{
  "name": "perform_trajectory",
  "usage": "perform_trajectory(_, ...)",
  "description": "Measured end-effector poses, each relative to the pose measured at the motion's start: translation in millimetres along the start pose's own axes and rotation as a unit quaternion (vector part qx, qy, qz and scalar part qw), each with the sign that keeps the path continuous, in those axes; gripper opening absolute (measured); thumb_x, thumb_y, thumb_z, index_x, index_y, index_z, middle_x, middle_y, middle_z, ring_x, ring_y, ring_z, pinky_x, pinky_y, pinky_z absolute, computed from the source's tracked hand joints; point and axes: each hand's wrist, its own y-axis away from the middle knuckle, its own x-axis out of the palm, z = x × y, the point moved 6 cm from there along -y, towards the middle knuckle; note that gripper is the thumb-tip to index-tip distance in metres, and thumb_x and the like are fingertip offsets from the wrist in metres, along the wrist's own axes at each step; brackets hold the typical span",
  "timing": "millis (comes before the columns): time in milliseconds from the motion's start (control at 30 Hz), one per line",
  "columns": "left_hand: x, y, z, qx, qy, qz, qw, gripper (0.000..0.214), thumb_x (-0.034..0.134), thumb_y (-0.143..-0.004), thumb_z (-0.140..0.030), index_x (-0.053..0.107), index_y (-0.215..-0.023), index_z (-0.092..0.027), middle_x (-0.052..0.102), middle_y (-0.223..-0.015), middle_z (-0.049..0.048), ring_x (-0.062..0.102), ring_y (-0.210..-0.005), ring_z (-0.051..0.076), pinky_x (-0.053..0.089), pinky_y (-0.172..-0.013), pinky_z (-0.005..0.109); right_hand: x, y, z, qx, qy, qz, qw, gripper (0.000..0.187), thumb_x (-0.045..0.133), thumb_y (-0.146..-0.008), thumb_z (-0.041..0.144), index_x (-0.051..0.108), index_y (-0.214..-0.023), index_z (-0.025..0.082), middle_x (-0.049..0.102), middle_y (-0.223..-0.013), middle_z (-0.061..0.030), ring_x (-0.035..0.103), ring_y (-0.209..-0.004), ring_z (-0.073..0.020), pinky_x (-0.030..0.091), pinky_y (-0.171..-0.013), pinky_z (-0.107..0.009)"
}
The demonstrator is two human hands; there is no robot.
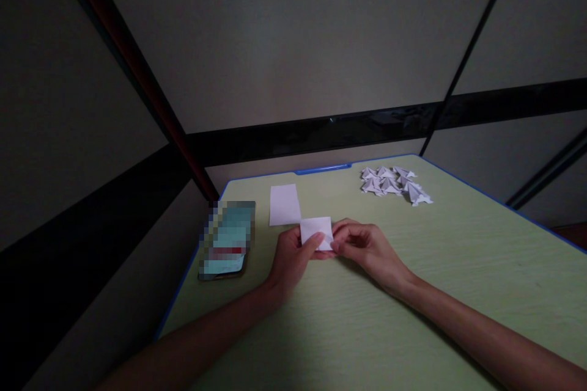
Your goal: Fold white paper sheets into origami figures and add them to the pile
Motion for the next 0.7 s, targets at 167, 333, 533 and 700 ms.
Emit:
perform_trajectory(167,-1.1,-0.1,3.3,-0.021,0.006,-0.001,1.0,0.017,0.065,-0.059,-0.021,0.063,-0.07,-0.008,0.065,-0.063,0.0016,0.061,-0.056,0.012,0.051,-0.056,0.021,1.5,0.2,1.9,-0.015,0.006,0.009,1.0,0.009,0.057,-0.062,0.01,0.059,-0.054,0.013,0.053,-0.072,-0.0026,0.051,-0.069,-0.0119,0.038,-0.064,-0.025)
perform_trajectory(333,-1.5,-1.3,4.3,-0.021,0.007,0.015,1.0,0.019,0.065,-0.06,-0.025,0.064,-0.067,-0.008,0.065,-0.06,0.0031,0.06,-0.052,0.013,0.049,-0.055,0.023,2.7,0.6,-6.9,0.054,-0.076,0.015,0.996,0.006,0.059,-0.062,0.015,0.057,-0.057,0.013,0.056,-0.061,-0.0002,0.05,-0.057,-0.0089,0.037,-0.056,-0.022)
perform_trajectory(533,3.0,-0.3,7.7,-0.026,0.032,0.06,0.997,0.021,0.062,-0.063,-0.026,0.064,-0.072,-0.008,0.066,-0.063,0.0062,0.061,-0.054,0.013,0.048,-0.055,0.022,3.3,1.0,-7.8,0.08,-0.123,0.016,0.989,0.008,0.06,-0.058,0.013,0.053,-0.062,0.013,0.055,-0.05,0.0031,0.049,-0.048,-0.0071,0.036,-0.051,-0.02)
perform_trajectory(700,4.9,0.9,9.4,-0.032,0.039,0.08,0.996,0.021,0.063,-0.062,-0.024,0.064,-0.074,-0.007,0.066,-0.066,0.0079,0.06,-0.054,0.013,0.047,-0.052,0.021,4.8,1.5,-6.0,0.088,-0.077,0.027,0.993,0.009,0.06,-0.058,0.016,0.053,-0.062,0.012,0.052,-0.048,0.0037,0.045,-0.046,-0.0062,0.034,-0.047,-0.019)
